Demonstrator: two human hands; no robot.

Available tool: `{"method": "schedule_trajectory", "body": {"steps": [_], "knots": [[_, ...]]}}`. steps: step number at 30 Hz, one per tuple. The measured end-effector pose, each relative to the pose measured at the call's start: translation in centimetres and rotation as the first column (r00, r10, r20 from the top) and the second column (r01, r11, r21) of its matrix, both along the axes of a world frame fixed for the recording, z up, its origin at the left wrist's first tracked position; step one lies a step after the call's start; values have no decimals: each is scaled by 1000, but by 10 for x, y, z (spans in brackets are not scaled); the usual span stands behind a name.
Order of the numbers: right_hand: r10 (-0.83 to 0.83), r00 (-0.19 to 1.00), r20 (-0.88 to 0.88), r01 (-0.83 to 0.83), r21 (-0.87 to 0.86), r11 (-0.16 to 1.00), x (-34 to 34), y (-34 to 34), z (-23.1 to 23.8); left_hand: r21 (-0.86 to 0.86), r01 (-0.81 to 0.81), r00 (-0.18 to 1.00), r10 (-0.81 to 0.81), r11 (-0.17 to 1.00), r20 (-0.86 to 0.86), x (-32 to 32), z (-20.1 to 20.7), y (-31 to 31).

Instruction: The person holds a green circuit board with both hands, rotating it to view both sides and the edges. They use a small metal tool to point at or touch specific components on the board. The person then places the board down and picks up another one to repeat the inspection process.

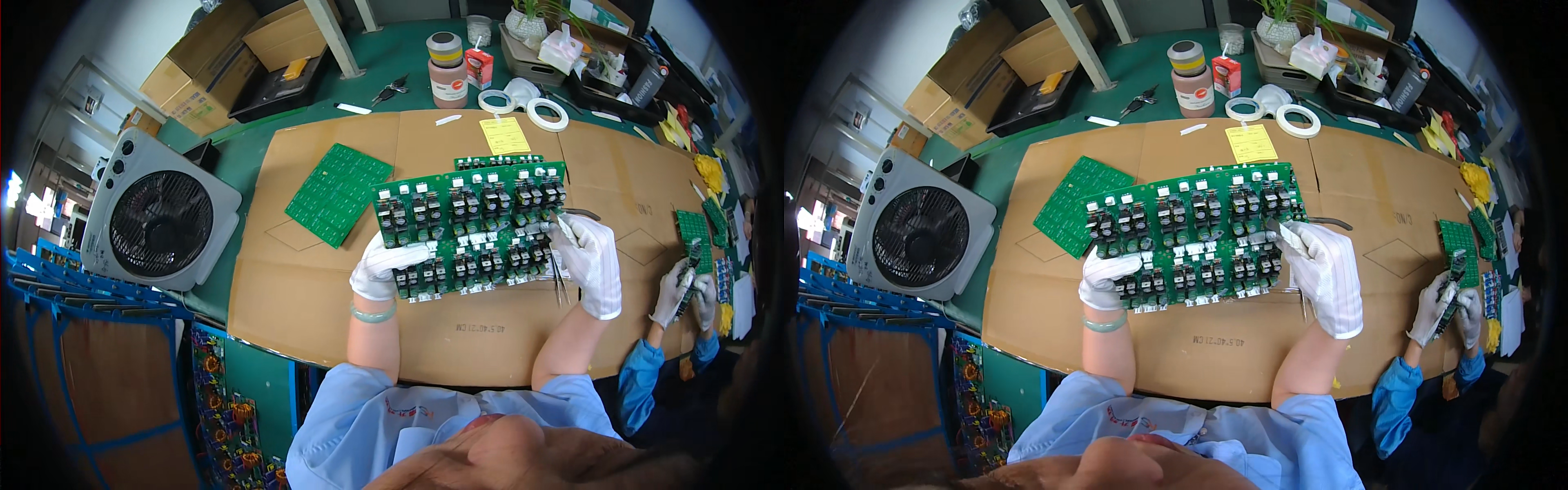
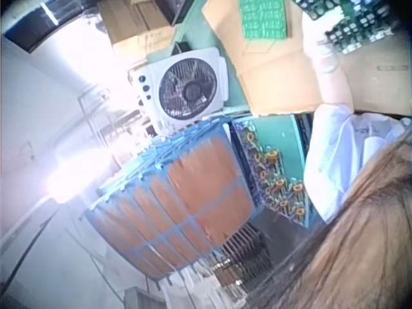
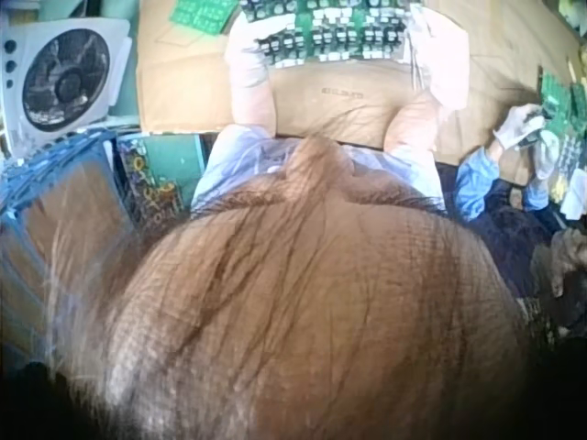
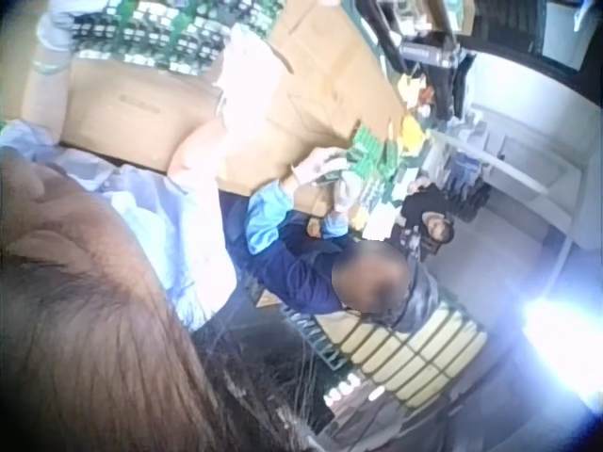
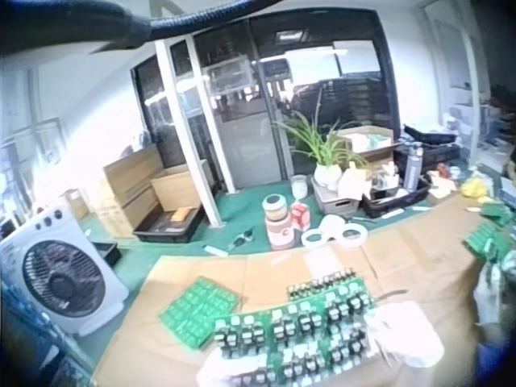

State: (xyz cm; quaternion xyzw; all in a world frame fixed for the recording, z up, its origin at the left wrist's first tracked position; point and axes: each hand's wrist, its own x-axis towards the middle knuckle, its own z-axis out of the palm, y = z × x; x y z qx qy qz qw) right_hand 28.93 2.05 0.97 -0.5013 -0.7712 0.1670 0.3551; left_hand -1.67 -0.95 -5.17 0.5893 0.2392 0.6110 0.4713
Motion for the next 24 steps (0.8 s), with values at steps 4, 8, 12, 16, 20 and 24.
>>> {"method": "schedule_trajectory", "body": {"steps": [4, 8, 12, 16, 20, 24], "knots": [[-13, 1000, 4, 13, -3, 1000, -1, 2, 1, -9, -44, 999, 44, 999, 23, 7, 6, -2], [-7, 999, -42, 9, 37, 999, -4, 5, -2, 86, -56, 983, 70, 995, -167, -2, -3, -1], [-26, 999, -25, 24, -56, 998, -1, 8, -8, 37, -68, 992, 72, 997, -107, 5, 4, -3], [-47, 999, 17, 47, -16, 999, 2, 12, -18, -417, 77, 989, -16, 906, 147, 11, 15, -2], [-38, 999, 33, 39, -18, 999, 3, 15, -19, -202, -43, 996, 27, 978, -83, 10, 9, -3], [-35, 998, 42, 35, 5, 999, 3, 17, -23, -484, 152, 977, -58, 862, 204, 25, 47, -7]]}}
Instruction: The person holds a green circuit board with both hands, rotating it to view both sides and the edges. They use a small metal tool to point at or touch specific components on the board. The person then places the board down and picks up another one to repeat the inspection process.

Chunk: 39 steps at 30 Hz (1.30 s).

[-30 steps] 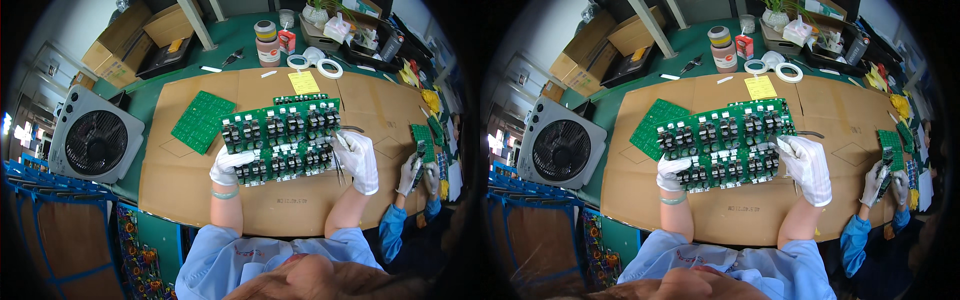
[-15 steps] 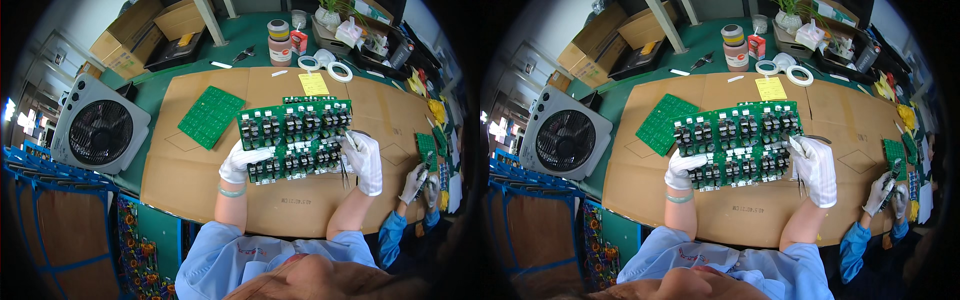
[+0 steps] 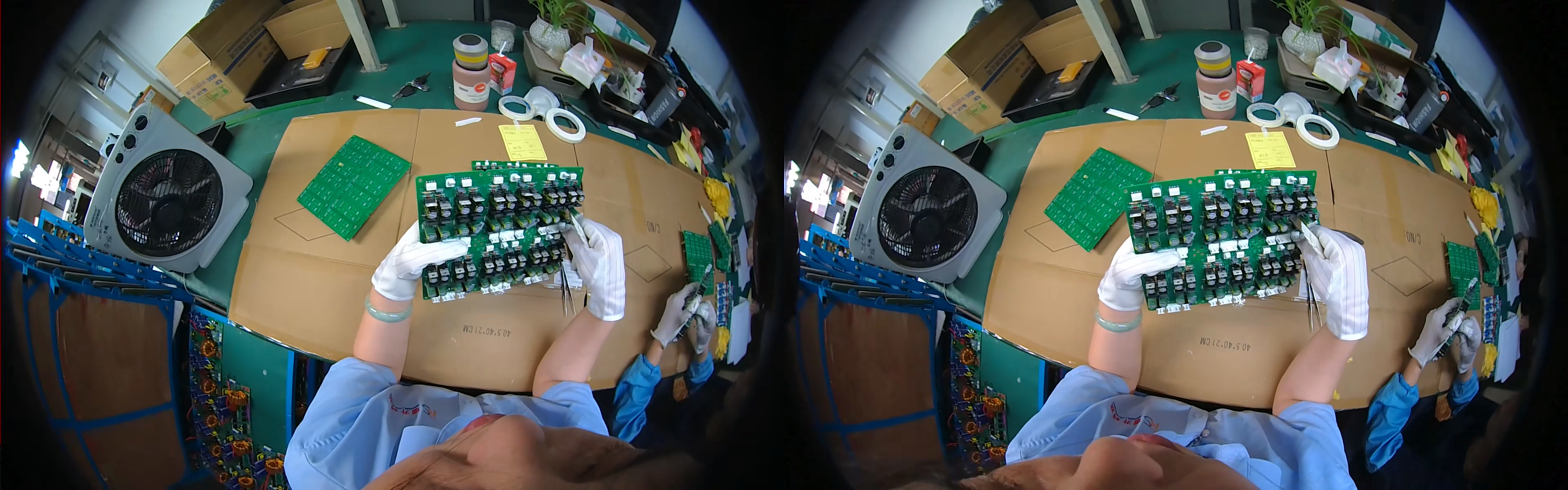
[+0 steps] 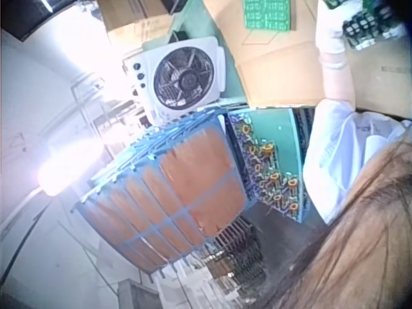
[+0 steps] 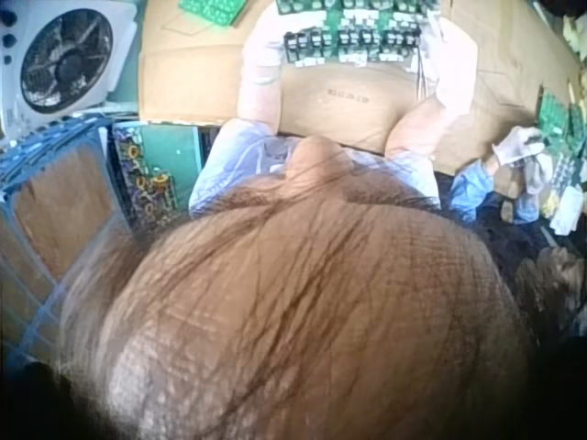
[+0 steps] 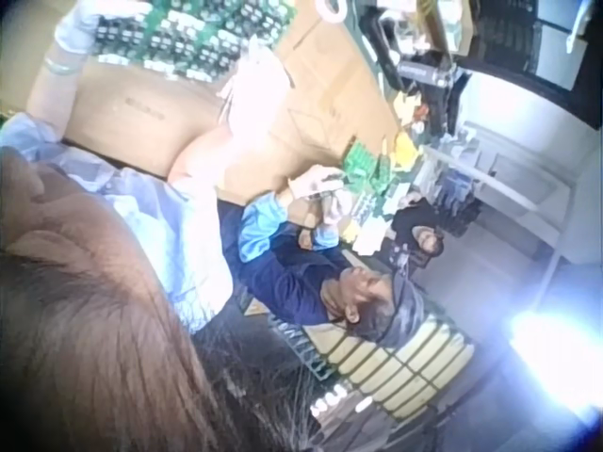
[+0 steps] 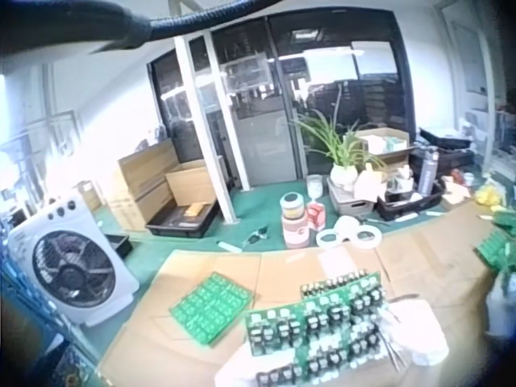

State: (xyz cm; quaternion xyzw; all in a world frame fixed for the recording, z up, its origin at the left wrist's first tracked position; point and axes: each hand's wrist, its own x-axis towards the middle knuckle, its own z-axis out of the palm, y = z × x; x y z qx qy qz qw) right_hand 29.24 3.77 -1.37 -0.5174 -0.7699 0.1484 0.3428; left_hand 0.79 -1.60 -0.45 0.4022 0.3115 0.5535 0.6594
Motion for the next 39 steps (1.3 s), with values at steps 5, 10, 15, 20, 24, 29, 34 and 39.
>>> {"method": "schedule_trajectory", "body": {"steps": [5, 10, 15, 20, 24, 29, 34, 39], "knots": [[3, 1000, -9, -3, 13, 1000, -1, 0, -1, -39, 34, 999, -35, 999, -39, -2, 0, 1], [-10, 1000, 8, 9, 27, 1000, 1, 1, -2, -25, 36, 997, -37, 999, -68, -2, -5, 2], [-31, 1000, 1, 31, -10, 999, -2, 0, 1, -6, 2, 998, -2, 1000, -58, 0, -2, 1], [-48, 998, -27, 48, 5, 999, 0, 0, 0, 78, -41, 996, 47, 996, -79, -5, -23, 3], [-81, 996, -36, 79, -53, 996, 0, -3, 4, 53, 21, 997, -17, 998, -75, -2, -9, 1], [-68, 997, -40, 67, -39, 997, 0, -3, 5, 189, 8, 995, 12, 982, -103, -6, -24, 3], [-70, 997, -37, 68, -48, 996, 1, -3, 4, 215, -50, 991, 75, 975, -112, -5, -32, 3], [-78, 996, -51, 74, -77, 994, 0, -5, 8, 162, -83, 977, 112, 983, -179, -10, -45, 4]]}}
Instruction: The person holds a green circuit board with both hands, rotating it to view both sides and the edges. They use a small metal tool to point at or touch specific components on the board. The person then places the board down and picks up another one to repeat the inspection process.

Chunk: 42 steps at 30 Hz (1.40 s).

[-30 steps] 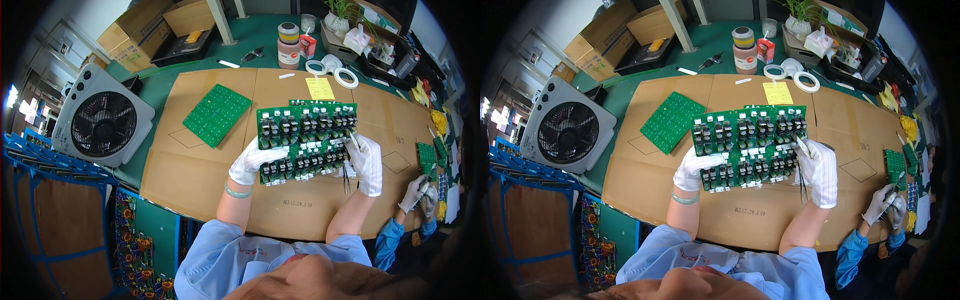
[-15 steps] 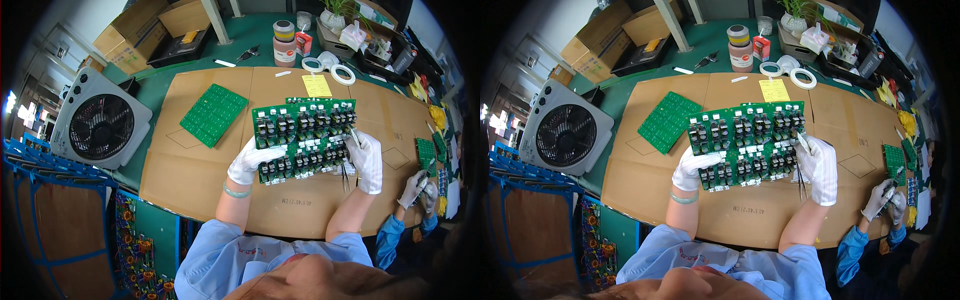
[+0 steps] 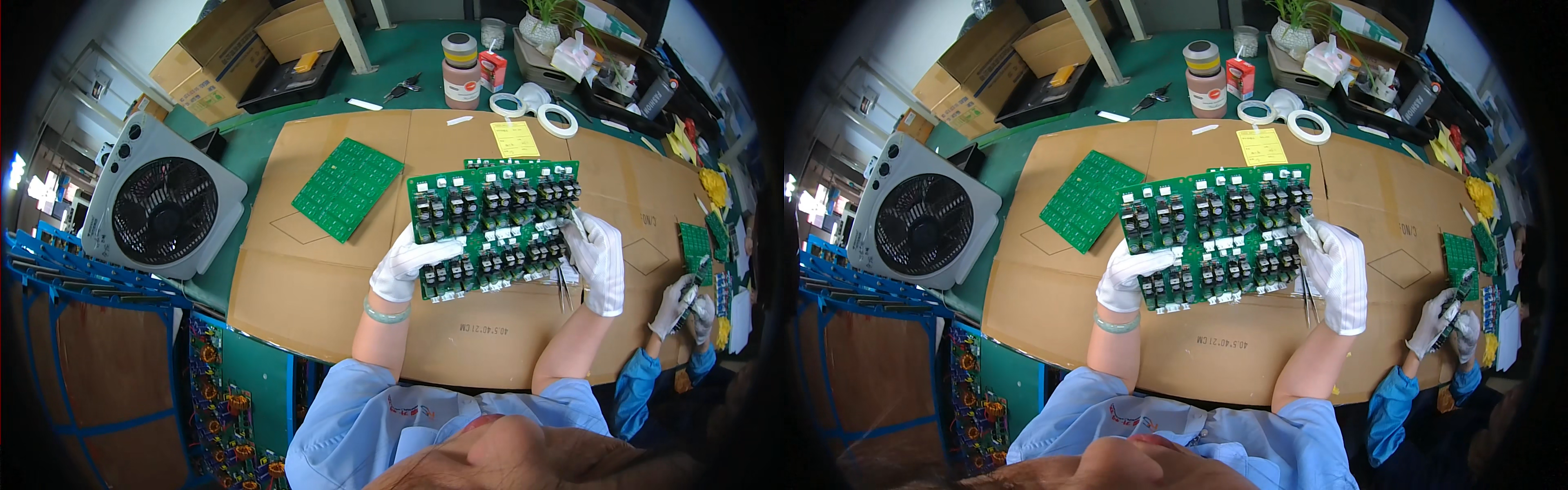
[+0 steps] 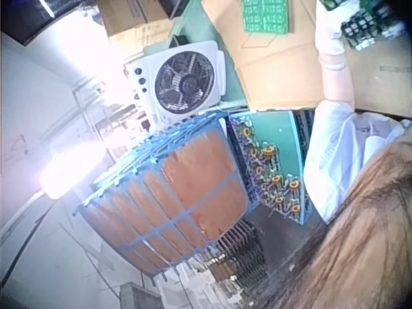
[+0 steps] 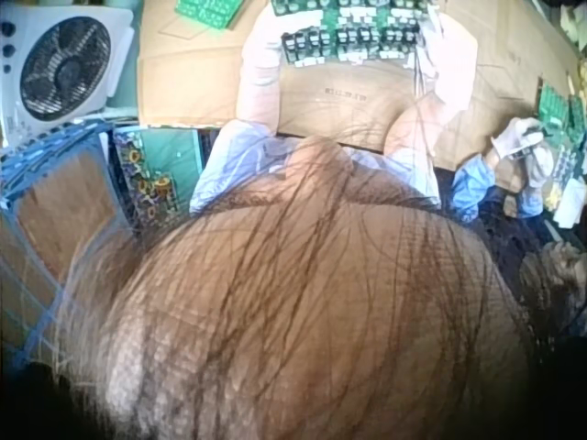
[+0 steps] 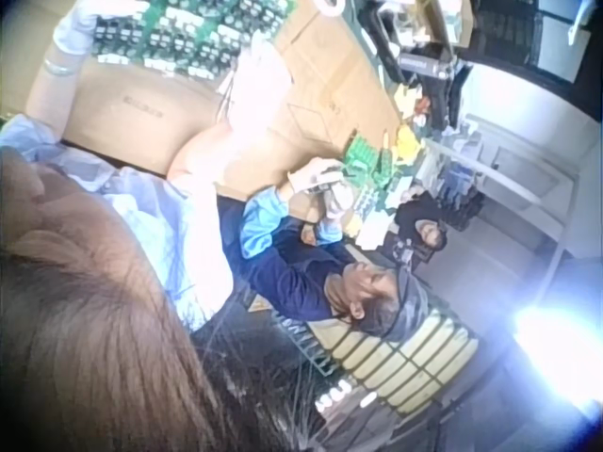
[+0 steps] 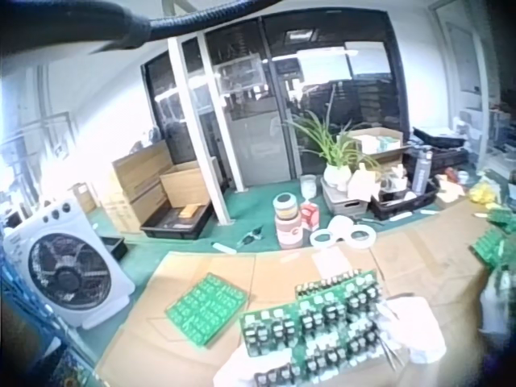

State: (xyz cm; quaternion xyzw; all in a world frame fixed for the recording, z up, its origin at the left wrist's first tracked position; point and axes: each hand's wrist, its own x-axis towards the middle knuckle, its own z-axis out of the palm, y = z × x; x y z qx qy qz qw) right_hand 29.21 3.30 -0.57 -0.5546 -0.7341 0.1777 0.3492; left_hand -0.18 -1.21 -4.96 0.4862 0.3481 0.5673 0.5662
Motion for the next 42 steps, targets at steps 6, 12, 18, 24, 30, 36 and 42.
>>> {"method": "schedule_trajectory", "body": {"steps": [6, 12, 18, 24, 30, 36, 42], "knots": [[8, 1000, -11, -7, 22, 1000, 0, -2, 1, -134, 30, 989, -10, 991, 151, 6, 16, -3], [7, 1000, -1, -7, 33, 999, 0, -2, 4, -128, 124, 977, -99, 984, 187, 2, 15, -1], [8, 1000, 23, -9, 32, 999, 0, -3, 6, 0, 46, 995, -46, 999, 83, 1, 7, -2], [-14, 1000, -11, 14, -28, 1000, -3, -7, 13, 512, -21, 967, 147, 859, -208, -1, -3, 3], [-1, 993, -121, -4, -43, 999, 0, -10, 13, 582, -96, 968, 211, 808, -133, -2, -7, 8], [19, 976, -218, -26, -28, 999, -1, -12, 14, 99, -153, 976, 135, 983, 170, -5, -8, 5], [4, 975, -222, -28, -105, 994, 1, -12, 14, 704, -191, 921, 373, 684, -113, -5, -12, 14]]}}
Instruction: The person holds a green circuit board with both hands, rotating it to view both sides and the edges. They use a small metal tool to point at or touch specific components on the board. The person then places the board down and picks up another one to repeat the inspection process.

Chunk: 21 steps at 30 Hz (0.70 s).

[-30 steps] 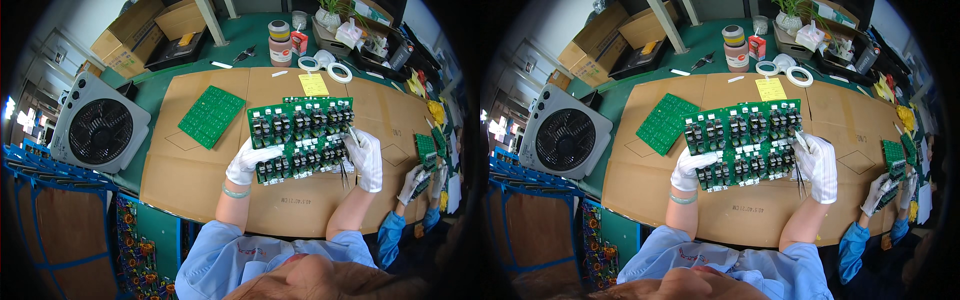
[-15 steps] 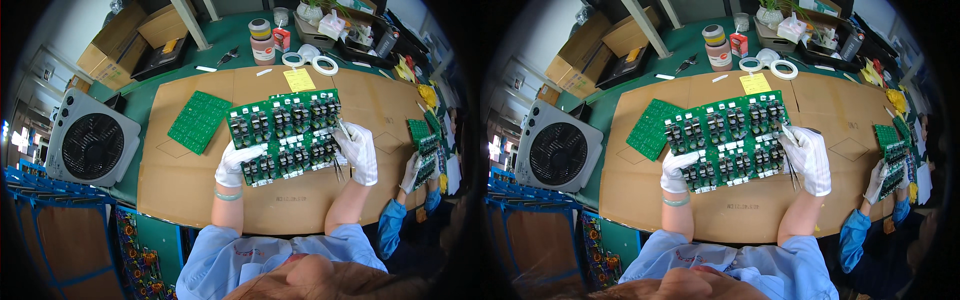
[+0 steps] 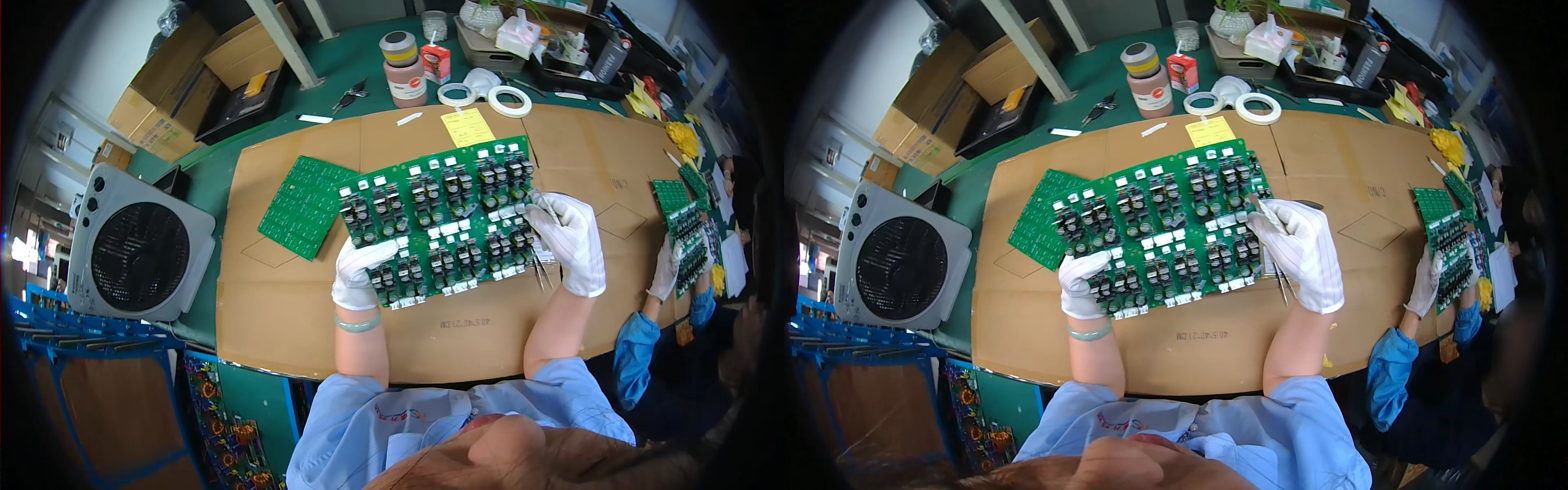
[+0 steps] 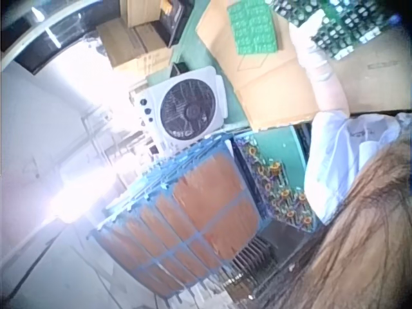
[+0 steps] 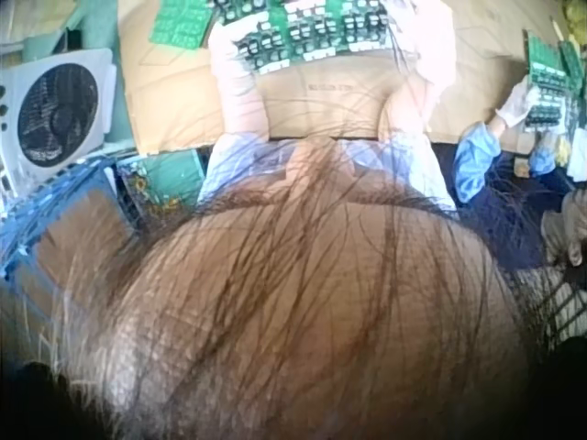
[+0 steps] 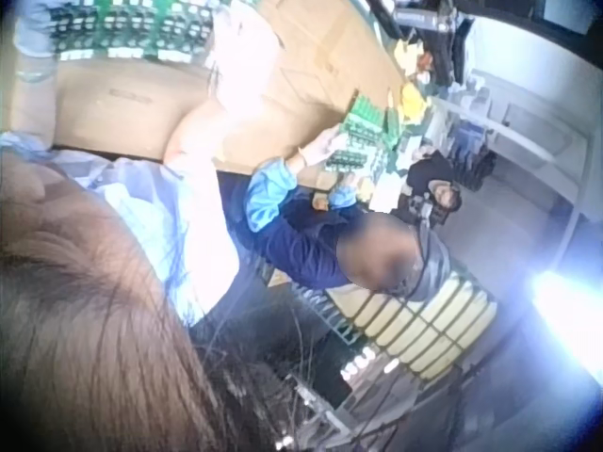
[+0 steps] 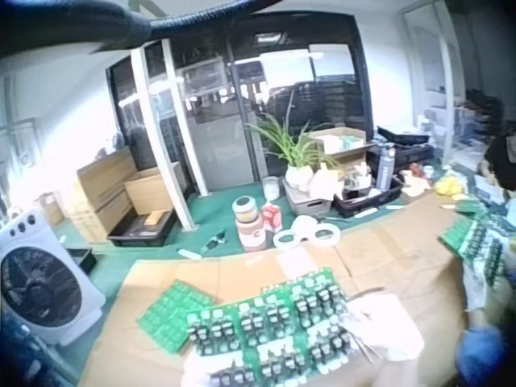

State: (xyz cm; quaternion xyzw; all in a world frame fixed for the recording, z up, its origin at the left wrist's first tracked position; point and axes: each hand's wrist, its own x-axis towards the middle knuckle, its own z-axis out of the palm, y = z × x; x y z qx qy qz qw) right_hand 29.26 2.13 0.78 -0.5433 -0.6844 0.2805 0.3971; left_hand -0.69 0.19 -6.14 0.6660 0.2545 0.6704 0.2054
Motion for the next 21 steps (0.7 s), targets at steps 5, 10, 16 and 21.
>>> {"method": "schedule_trajectory", "body": {"steps": [5, 10, 16, 21], "knots": [[28, 999, 44, -31, 76, 997, -2, 0, 5, -132, -29, 999, 34, 991, 39, -5, -11, 1], [28, 999, 27, -30, 79, 996, -1, -1, 5, -10, -124, 988, 123, 992, -92, -13, -14, 0], [17, 996, -86, -18, -11, 1000, -4, -3, 8, -304, 58, 977, 9, 951, 214, -5, 0, -7], [-11, 949, -315, -50, -183, 982, -4, -5, 11, -167, 52, 982, -20, 985, 186, -26, -51, 0]]}}
